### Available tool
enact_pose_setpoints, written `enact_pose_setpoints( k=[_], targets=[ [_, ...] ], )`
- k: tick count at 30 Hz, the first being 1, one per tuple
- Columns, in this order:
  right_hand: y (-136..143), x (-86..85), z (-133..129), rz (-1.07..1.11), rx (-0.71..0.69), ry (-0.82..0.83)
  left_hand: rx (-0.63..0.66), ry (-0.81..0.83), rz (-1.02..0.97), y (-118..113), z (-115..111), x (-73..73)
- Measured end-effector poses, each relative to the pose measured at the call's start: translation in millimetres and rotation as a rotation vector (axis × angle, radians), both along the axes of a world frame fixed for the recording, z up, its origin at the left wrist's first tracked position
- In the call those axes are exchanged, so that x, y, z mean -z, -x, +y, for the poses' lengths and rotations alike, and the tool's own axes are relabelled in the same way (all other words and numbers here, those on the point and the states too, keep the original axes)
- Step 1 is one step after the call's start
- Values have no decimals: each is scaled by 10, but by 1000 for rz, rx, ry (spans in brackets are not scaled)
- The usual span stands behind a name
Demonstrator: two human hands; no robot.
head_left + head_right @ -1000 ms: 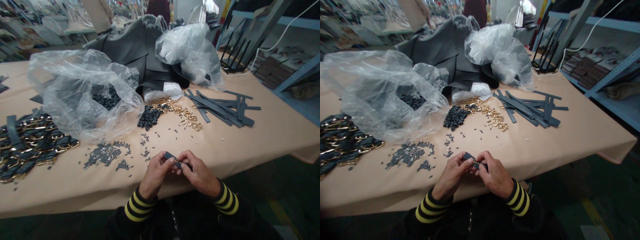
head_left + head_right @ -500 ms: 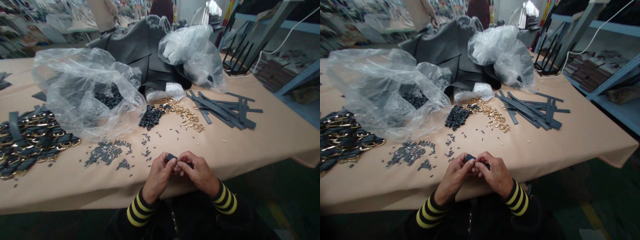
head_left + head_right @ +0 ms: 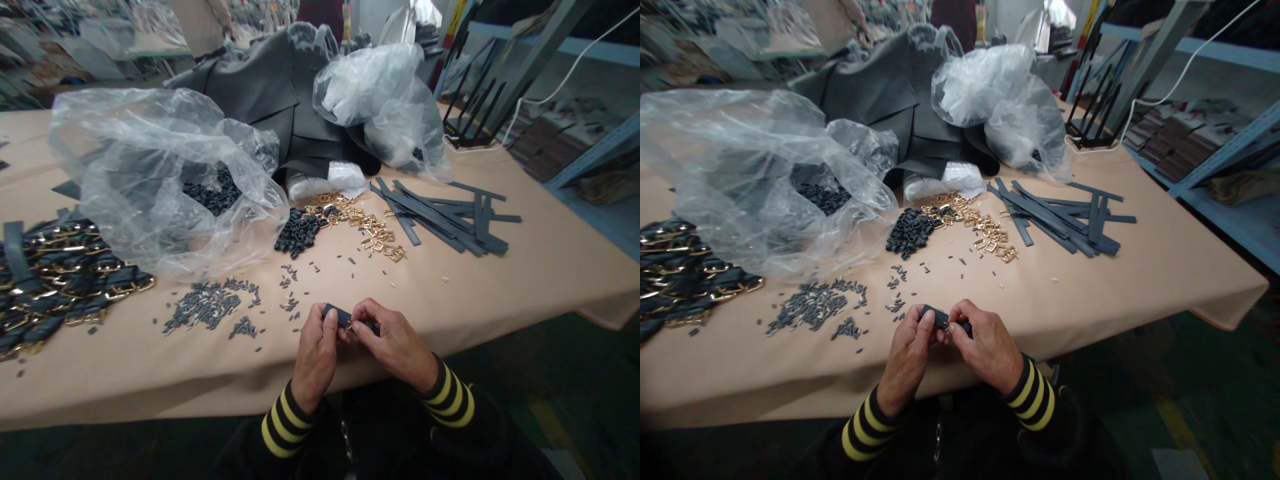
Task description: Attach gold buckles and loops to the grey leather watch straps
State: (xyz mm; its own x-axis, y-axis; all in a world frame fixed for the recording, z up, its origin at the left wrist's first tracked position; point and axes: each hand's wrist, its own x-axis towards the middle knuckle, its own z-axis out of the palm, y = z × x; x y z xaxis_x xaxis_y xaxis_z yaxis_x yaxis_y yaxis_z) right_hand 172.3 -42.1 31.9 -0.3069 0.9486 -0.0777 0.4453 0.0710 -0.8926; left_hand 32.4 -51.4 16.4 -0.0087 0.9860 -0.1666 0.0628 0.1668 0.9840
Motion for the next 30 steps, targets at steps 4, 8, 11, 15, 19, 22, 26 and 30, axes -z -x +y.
enact_pose_setpoints(
  k=[4,8,11,15,19,22,26,30],
  targets=[
    [-5,-1,6,-28,21,-9,58,36,-43,36,32,16],
    [-3,11,15,-43,21,3,103,143,-149,62,60,24],
    [-1,25,17,-55,17,-7,87,150,-152,51,68,20],
    [1,68,10,54,39,49,35,37,26,27,63,26],
    [18,108,9,251,61,181,-22,-55,173,20,40,45],
    [34,127,14,297,94,205,-49,-99,241,17,16,61],
    [39,147,5,322,105,214,-38,-82,230,10,7,61],
    [32,143,-11,413,0,220,29,75,-66,13,37,13]
  ],
)
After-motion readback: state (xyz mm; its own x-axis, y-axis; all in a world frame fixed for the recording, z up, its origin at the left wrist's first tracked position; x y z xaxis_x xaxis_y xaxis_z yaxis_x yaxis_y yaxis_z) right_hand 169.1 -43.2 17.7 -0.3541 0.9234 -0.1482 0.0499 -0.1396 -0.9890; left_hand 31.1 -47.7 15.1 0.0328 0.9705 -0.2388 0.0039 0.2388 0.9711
